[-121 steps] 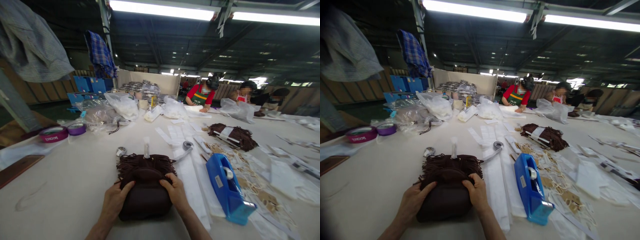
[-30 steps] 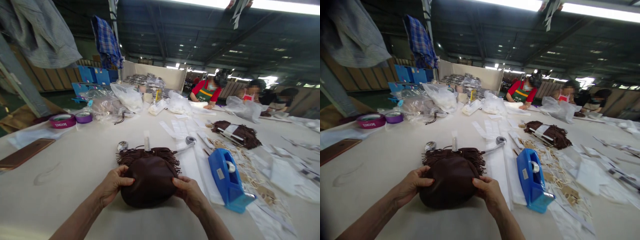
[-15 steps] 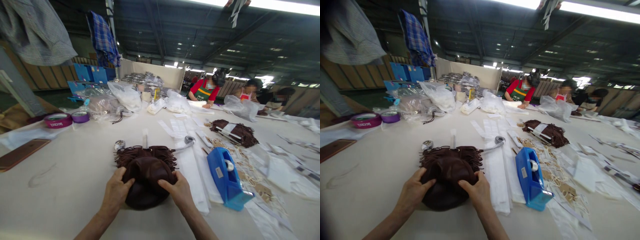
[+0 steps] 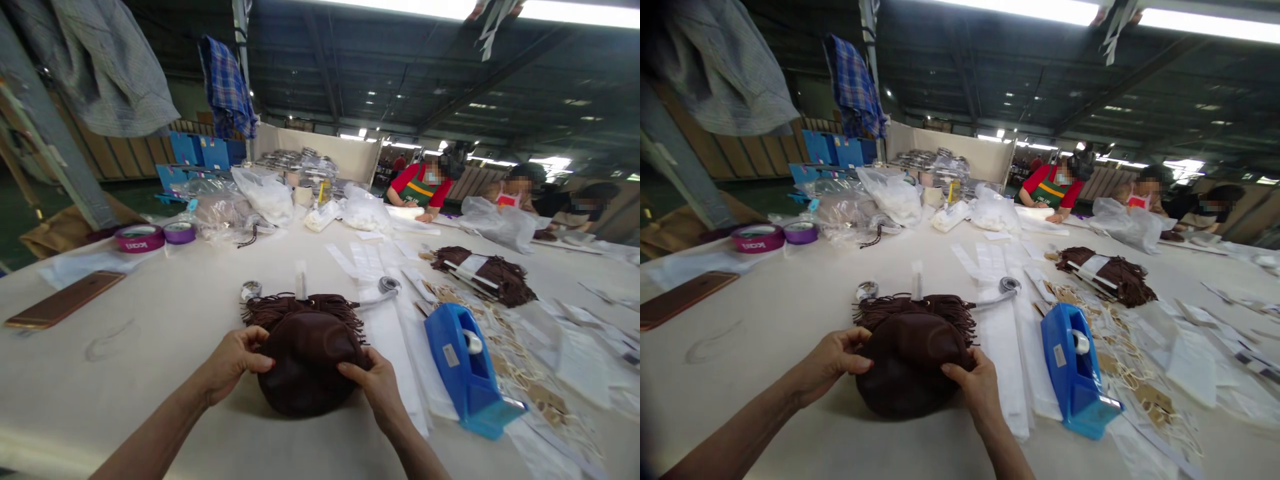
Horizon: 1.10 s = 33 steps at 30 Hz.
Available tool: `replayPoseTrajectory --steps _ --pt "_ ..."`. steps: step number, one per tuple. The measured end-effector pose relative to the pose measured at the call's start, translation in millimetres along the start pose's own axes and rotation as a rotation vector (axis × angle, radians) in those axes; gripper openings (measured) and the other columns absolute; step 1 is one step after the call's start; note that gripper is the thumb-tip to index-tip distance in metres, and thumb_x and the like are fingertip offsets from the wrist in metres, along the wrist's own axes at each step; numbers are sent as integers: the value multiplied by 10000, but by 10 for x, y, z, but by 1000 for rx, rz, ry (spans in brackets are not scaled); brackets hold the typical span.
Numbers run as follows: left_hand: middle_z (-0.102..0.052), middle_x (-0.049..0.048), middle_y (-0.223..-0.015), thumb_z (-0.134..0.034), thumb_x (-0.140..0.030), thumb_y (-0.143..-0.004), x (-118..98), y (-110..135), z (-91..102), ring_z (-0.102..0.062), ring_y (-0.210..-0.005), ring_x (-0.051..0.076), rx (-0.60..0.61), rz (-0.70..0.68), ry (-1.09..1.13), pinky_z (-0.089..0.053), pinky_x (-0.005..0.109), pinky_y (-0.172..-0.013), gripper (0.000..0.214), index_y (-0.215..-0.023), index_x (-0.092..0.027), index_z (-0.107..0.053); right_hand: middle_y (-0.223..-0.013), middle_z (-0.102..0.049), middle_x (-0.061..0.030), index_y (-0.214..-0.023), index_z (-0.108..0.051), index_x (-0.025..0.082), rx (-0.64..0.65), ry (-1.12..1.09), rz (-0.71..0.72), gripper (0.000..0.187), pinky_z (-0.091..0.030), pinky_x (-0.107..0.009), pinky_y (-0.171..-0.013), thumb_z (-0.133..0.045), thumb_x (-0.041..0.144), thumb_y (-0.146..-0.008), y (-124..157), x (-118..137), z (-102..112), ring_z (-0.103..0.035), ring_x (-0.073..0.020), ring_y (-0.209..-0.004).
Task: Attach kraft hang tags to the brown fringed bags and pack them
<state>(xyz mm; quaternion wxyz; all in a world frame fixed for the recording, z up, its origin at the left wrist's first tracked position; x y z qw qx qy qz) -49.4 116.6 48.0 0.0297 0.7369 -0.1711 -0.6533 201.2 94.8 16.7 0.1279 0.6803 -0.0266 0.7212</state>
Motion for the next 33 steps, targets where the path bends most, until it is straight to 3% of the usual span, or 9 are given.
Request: replayPoseTrajectory --steps 4,6,10,16,20,25,29,33 --pt "-560 -40 -559 -759 -174 -364 47 -57 4 -478 -551 109 24 45 -43 -336 219 -533 330 -592 -144 -523 -538 -538 51 -634 -572 169 19 -98 -39 259 -309 -227 -489 -759 254 -477 -3 18 -11 -427 -111 -526" --pt "-509 -58 -506 -745 -191 -348 70 -82 49 -436 -514 97 -21 54 -90 -299 213 -505 346 -545 -154 -463 -532 -536 52 -621 -557 166 22 -131 -65 285 -302 -225 -486 -767 245 -447 -7 8 -10 -427 -110 -525" --pt "-391 -90 -459 -701 -283 -374 10 -75 216 -343 -487 83 -209 -10 -212 -236 212 -486 379 -517 -183 -364 -526 -513 59 -619 -525 170 28 -151 -64 313 -286 -223 -485 -771 237 -436 16 42 -17 -409 -102 -518" --pt "-411 -70 -482 -591 -348 -479 -299 140 360 -393 -536 128 -510 -242 -654 -284 250 -548 238 -509 -199 -408 -506 -461 78 -589 -433 188 60 -260 -90 372 -271 -219 -493 -765 207 -423 60 15 -133 -379 -89 -506" --pt "-477 -55 -535 -571 -325 -468 -111 35 343 -452 -591 163 -438 -231 -556 -339 266 -583 177 -550 -205 -470 -499 -440 80 -542 -370 191 16 -273 -114 403 -269 -218 -512 -743 167 -389 -5 -119 -115 -373 -90 -521" --pt "-524 -46 -615 -600 -303 -476 29 -97 262 -485 -650 159 -322 -233 -378 -384 265 -636 201 -604 -189 -494 -508 -439 78 -546 -380 192 25 -179 -75 374 -278 -225 -526 -726 176 -404 -35 -82 -46 -367 -98 -535" --pt "-468 -68 -557 -679 -278 -425 72 -86 247 -433 -589 128 -343 -203 -162 -353 234 -566 288 -575 -181 -453 -494 -415 84 -533 -366 200 12 -145 -53 373 -264 -226 -514 -720 184 -416 -9 2 39 -349 -98 -525" --pt "-487 -74 -610 -703 -265 -414 63 -41 266 -446 -625 134 -394 -254 -207 -356 232 -581 349 -660 -197 -464 -493 -380 91 -531 -339 205 -6 -94 2 396 -246 -222 -506 -722 197 -434 -24 4 82 -318 -95 -523"
Point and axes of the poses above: each hand's wrist, its own y-axis away from the middle knuckle, its own z-axis out of the back of the hand, x = y × z, the point moved 10 cm from there along -y, towards the middle knuckle
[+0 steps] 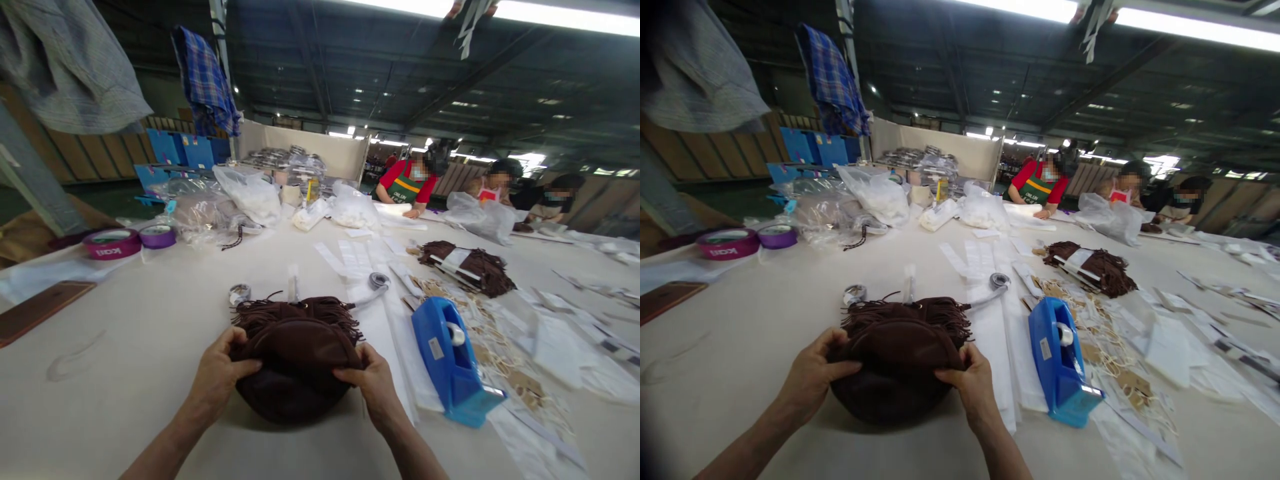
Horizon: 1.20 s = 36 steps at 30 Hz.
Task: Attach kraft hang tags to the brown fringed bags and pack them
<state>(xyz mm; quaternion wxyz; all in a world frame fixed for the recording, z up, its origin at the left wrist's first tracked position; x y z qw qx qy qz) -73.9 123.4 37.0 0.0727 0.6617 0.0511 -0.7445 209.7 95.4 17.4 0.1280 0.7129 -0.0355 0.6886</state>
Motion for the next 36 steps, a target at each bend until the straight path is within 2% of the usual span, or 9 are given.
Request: replayPoseTrajectory --steps 5,9,13,18,21,28,32,34,36 --pt "-514 -50 -616 -667 -363 -468 92 20 78 -478 -649 167 -49 -45 -201 -370 267 -631 295 -661 -207 -508 -522 -359 83 -553 -328 206 -21 166 39 392 -250 -224 -529 -712 229 -476 -12 -37 33 -318 -104 -559" --pt "-542 -38 -652 -659 -388 -465 82 40 130 -495 -670 182 -77 -61 -290 -380 278 -652 306 -677 -209 -532 -570 -419 67 -627 -446 202 24 250 68 309 -272 -236 -539 -719 302 -520 31 95 25 -363 -120 -583" --pt "-496 -52 -596 -659 -387 -473 69 40 31 -457 -620 159 0 -46 -268 -365 260 -601 300 -645 -203 -495 -573 -465 47 -590 -510 184 -2 127 43 247 -285 -246 -552 -717 285 -500 27 137 43 -385 -125 -590" --pt "-419 -73 -530 -665 -346 -444 -72 88 6 -395 -563 132 35 -4 -256 -325 237 -544 321 -573 -203 -409 -494 -380 77 -505 -391 189 -57 -146 -70 337 -241 -227 -515 -714 200 -410 42 56 60 -318 -93 -533" --pt "-418 -72 -557 -682 -356 -474 -120 157 32 -394 -576 128 82 15 -260 -318 224 -538 350 -591 -205 -388 -499 -364 83 -537 -330 202 -19 -187 -79 386 -219 -220 -495 -701 183 -432 95 62 39 -295 -90 -522" --pt "-320 -68 -519 -589 -410 -523 89 215 60 -328 -520 116 26 -117 -495 -290 223 -506 341 -544 -216 -309 -538 -324 73 -547 -318 208 -42 268 67 346 -238 -222 -518 -659 213 -491 55 -79 59 -294 -108 -565" --pt "-319 -68 -520 -544 -433 -579 101 238 51 -348 -496 120 20 -192 -537 -319 226 -482 321 -565 -226 -299 -550 -328 71 -565 -303 214 -21 349 117 343 -250 -227 -532 -643 236 -526 59 -72 46 -306 -114 -573" --pt "-425 -55 -556 -554 -412 -604 70 241 88 -444 -532 143 20 -230 -592 -381 244 -515 262 -625 -225 -371 -552 -323 70 -572 -309 216 -16 363 129 323 -249 -229 -529 -629 252 -542 74 -56 48 -305 -116 -568" --pt "-592 17 -761 -596 -405 -616 -114 271 109 -564 -722 214 -7 -384 -710 -454 319 -658 308 -824 -201 -496 -554 -335 67 -579 -334 215 -7 377 144 286 -255 -232 -531 -615 260 -553 87 -45 41 -314 -119 -567"
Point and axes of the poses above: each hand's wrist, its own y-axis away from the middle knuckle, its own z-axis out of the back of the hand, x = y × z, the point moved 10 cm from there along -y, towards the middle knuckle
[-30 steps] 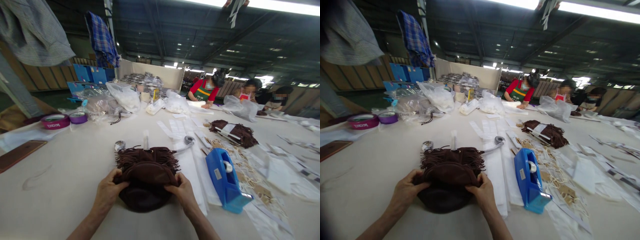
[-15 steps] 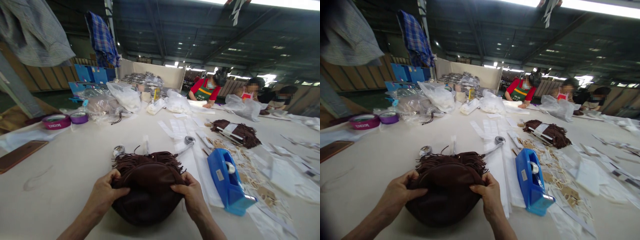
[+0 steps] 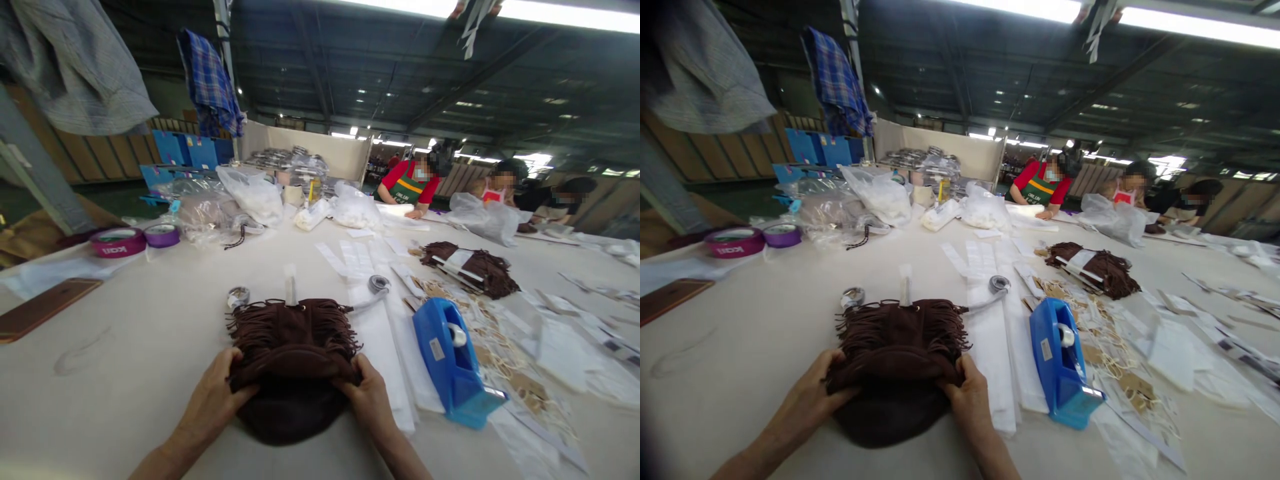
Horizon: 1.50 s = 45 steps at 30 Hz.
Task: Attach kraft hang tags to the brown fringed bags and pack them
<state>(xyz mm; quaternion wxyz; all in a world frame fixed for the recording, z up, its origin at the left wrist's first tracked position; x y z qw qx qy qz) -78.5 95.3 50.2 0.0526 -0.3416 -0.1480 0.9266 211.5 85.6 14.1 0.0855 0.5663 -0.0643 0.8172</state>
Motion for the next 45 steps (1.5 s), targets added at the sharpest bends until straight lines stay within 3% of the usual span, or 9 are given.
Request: replayPoseTrajectory --steps 5,8,12,19,25,30,36,41,45 --pt "-489 157 -1267 -657 -539 -640 -910 -70 312 -410 -1172 362 -194 -519 -337 -309 523 -960 772 -1263 -158 -407 -560 -370 58 -580 -360 213 -1 -2 33 269 -284 -237 -542 -620 278 -560 5 19 2 -341 -129 -580" --pt "-587 99 -1129 -712 -403 -658 -1355 -242 85 -475 -1094 300 62 -584 -292 -372 437 -907 566 -1136 -170 -518 -547 -360 62 -576 -355 215 -15 7 32 294 -287 -237 -536 -635 303 -556 6 18 20 -332 -126 -569" --pt "-582 9 -799 -658 -145 -699 -1429 -302 -340 -541 -776 175 357 -437 -196 -416 276 -673 126 -779 -168 -564 -552 -364 63 -585 -365 213 -11 31 43 286 -283 -233 -534 -634 308 -566 13 10 15 -335 -123 -569" --pt "-436 4 -628 -321 -71 -871 -1469 560 -453 -371 -578 153 -73 -1159 -340 -305 305 -581 225 -799 -146 -520 -553 -374 68 -606 -339 220 -56 94 95 182 -274 -228 -529 -509 179 -559 55 12 11 -357 -118 -557" --pt "-503 31 -696 -276 -39 -864 -1353 530 -476 -442 -653 155 -111 -1043 -393 -384 324 -675 276 -991 -94 -514 -744 -598 12 -998 -438 228 -79 146 -34 386 -361 -265 -600 -538 192 -628 110 -2 -6 -544 -185 -655" --pt "-508 28 -681 -330 -55 -860 -1227 579 -651 -462 -634 160 -56 -1023 -548 -402 340 -638 367 -1218 -52 -412 -774 -624 3 -929 -483 217 -8 83 41 313 -421 -265 -635 -485 118 -632 93 -30 -16 -581 -182 -708" --pt "-512 35 -690 -306 -56 -868 -1246 602 -604 -462 -640 169 -77 -1000 -501 -388 346 -646 364 -1210 -55 -430 -1125 -534 -139 -1156 -486 181 -342 460 629 448 -419 -405 -847 -432 74 -724 637 677 120 -495 -255 -1046" --pt "-502 37 -674 -303 -54 -870 -1315 613 -562 -445 -623 173 -142 -1019 -551 -359 343 -607 306 -1109 -34 -492 -952 -615 -71 -983 -578 185 -106 653 972 277 -380 -367 -818 -320 143 -890 770 1047 -366 -526 -208 -915" --pt "-518 51 -699 -349 -31 -849 -1281 637 -504 -458 -646 179 -211 -991 -594 -346 348 -603 245 -979 -51 -555 -801 -600 -68 -895 -573 159 -96 649 1074 311 -394 -308 -666 -265 193 -929 651 907 -328 -514 -180 -752"
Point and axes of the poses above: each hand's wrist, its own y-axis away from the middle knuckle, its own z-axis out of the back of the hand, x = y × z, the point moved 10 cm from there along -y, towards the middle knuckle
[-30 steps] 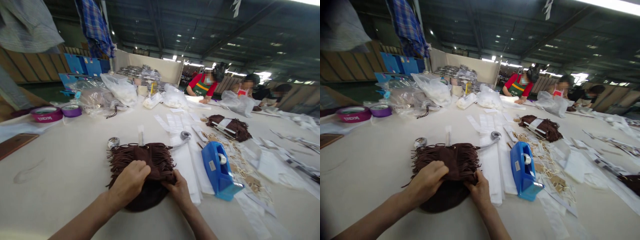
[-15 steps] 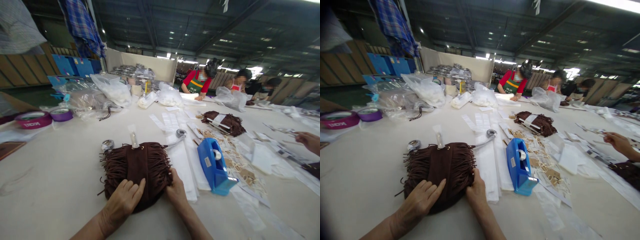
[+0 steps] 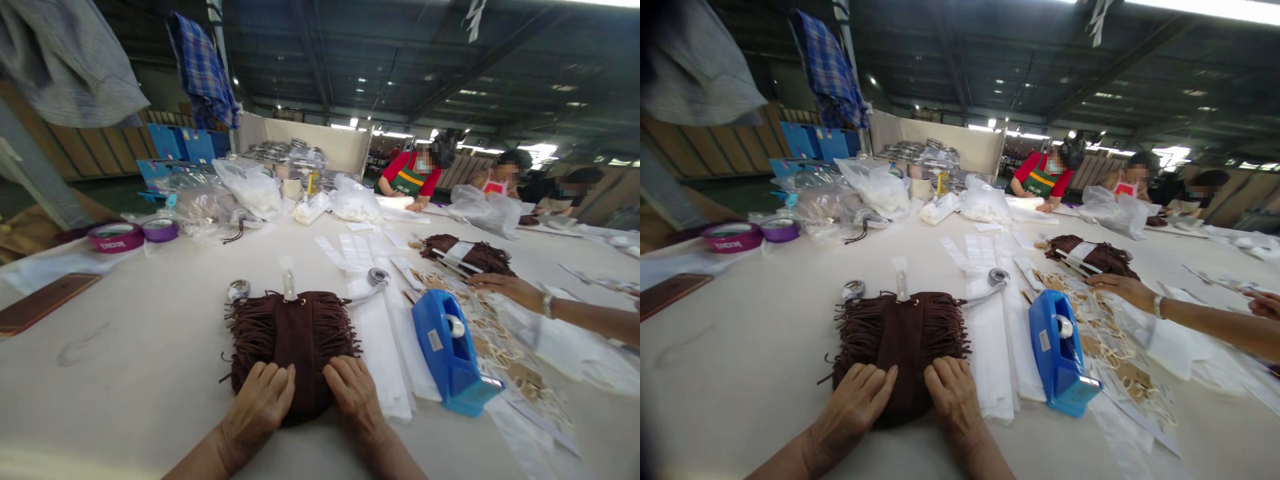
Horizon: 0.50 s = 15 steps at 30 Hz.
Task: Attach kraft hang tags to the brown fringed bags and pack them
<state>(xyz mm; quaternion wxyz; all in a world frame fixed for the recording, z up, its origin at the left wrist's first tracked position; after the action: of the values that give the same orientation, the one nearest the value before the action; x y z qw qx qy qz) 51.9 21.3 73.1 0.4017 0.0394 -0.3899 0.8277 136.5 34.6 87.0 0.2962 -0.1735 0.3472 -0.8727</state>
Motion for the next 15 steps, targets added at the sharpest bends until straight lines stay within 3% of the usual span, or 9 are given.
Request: replayPoseTrajectory --steps 5,8,11,15 --pt "-575 95 -944 -302 -54 -878 155 27 109 -497 -922 231 -29 103 22 -359 397 -804 287 -851 -115 -582 -828 -584 -76 -922 -565 177 6 35 -64 251 -420 -309 -673 -328 110 -874 197 -242 36 -507 -189 -773" --pt "-573 92 -898 -284 -58 -878 151 3 65 -500 -836 207 -16 48 61 -367 344 -748 309 -778 -112 -572 -848 -586 -89 -949 -569 171 -12 122 -128 286 -428 -340 -680 -357 55 -796 222 -251 148 -514 -208 -808" --pt "-573 86 -859 -265 -83 -885 166 -27 7 -491 -762 192 -37 56 98 -369 321 -696 332 -742 -120 -562 -1058 -574 -136 -1078 -552 138 -41 199 -128 383 -406 -436 -831 -375 64 -747 162 -72 212 -501 -264 -1023" --pt "-583 72 -854 -229 -127 -906 185 -43 45 -498 -756 183 -69 118 95 -377 319 -696 375 -736 -132 -564 -1149 -593 -113 -1175 -520 115 -47 105 38 457 -263 -489 -1012 -334 68 -760 41 333 21 -475 -251 -1142"
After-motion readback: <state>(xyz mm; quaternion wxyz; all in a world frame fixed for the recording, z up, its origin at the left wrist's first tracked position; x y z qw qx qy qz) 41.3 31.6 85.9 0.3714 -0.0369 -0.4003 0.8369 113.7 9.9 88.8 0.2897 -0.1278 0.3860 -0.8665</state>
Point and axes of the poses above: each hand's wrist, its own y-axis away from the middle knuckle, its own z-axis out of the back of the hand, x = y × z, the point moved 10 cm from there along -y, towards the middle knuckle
